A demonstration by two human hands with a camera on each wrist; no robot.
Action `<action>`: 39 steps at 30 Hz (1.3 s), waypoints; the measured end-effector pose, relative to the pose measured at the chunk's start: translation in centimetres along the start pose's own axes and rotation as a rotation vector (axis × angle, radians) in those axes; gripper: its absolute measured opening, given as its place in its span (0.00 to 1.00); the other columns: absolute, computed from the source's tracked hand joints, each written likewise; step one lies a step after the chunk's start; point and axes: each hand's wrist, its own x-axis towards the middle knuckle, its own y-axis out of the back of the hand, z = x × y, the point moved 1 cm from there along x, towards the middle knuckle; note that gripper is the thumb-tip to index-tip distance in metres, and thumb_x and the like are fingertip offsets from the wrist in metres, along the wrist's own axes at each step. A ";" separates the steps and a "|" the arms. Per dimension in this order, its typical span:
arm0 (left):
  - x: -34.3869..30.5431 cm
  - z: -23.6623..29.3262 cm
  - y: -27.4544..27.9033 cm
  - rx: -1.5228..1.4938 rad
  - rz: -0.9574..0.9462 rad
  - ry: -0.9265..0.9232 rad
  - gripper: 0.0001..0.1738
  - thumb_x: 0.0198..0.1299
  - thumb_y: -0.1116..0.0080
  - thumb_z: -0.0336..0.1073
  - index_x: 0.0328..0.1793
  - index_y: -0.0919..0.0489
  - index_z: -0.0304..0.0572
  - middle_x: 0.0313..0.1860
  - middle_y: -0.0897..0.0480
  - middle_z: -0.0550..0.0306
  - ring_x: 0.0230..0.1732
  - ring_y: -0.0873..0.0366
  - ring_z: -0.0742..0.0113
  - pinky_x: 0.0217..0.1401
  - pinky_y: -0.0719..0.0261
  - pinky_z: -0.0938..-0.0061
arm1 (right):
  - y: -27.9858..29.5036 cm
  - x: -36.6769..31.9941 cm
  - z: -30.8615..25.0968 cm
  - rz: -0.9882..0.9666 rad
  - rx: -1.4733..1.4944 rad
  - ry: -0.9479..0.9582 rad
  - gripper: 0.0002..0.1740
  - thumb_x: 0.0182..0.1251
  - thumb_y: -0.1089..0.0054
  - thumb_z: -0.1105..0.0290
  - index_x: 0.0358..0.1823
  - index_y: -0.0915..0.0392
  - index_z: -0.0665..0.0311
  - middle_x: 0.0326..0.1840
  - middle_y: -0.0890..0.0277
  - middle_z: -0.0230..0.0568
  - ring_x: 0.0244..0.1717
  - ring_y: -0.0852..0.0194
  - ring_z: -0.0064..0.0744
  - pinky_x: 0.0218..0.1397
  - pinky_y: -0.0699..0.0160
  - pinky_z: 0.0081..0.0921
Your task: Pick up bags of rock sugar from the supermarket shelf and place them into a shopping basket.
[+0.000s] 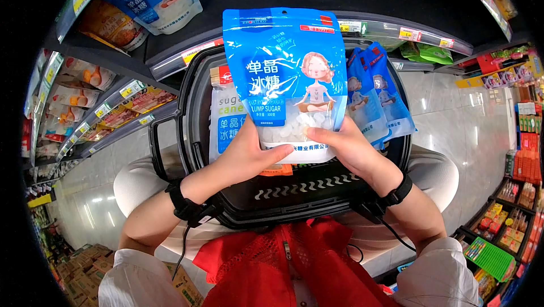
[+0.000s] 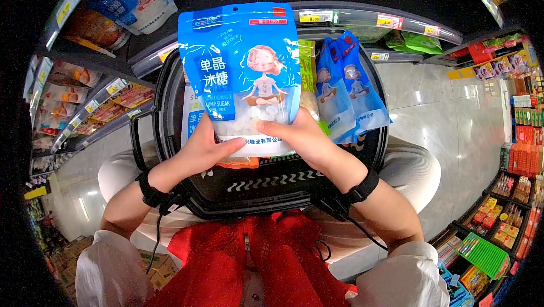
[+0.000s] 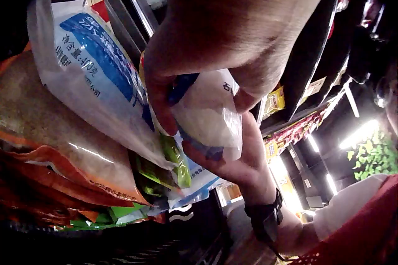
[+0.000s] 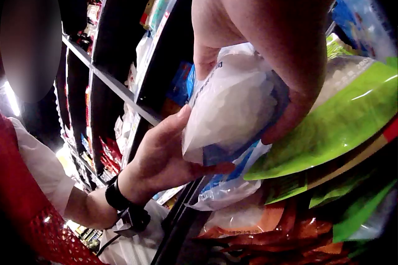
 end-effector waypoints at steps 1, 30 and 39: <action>0.0 -0.1 0.0 0.000 0.000 0.000 0.42 0.49 0.39 0.32 0.64 0.52 0.31 0.58 0.39 0.45 0.61 0.40 0.60 0.63 0.41 0.68 | 0.0 0.0 0.0 0.002 -0.002 0.000 0.25 0.55 0.39 0.68 0.54 0.33 0.66 0.49 0.28 0.38 0.48 0.30 0.26 0.51 0.31 0.24; 0.0 0.0 0.0 0.000 -0.005 0.000 0.42 0.49 0.39 0.32 0.64 0.52 0.30 0.59 0.40 0.45 0.61 0.41 0.60 0.64 0.42 0.68 | -0.1 0.0 -0.1 -0.003 -0.006 0.010 0.24 0.56 0.40 0.70 0.54 0.33 0.66 0.49 0.28 0.37 0.48 0.30 0.25 0.51 0.31 0.24; 0.0 -0.5 0.1 0.029 -0.012 -0.011 0.42 0.49 0.39 0.33 0.64 0.53 0.30 0.59 0.39 0.44 0.61 0.41 0.58 0.64 0.42 0.68 | -0.1 0.0 -0.1 -0.007 -0.003 0.000 0.24 0.56 0.40 0.69 0.54 0.32 0.67 0.50 0.28 0.37 0.48 0.30 0.26 0.52 0.32 0.24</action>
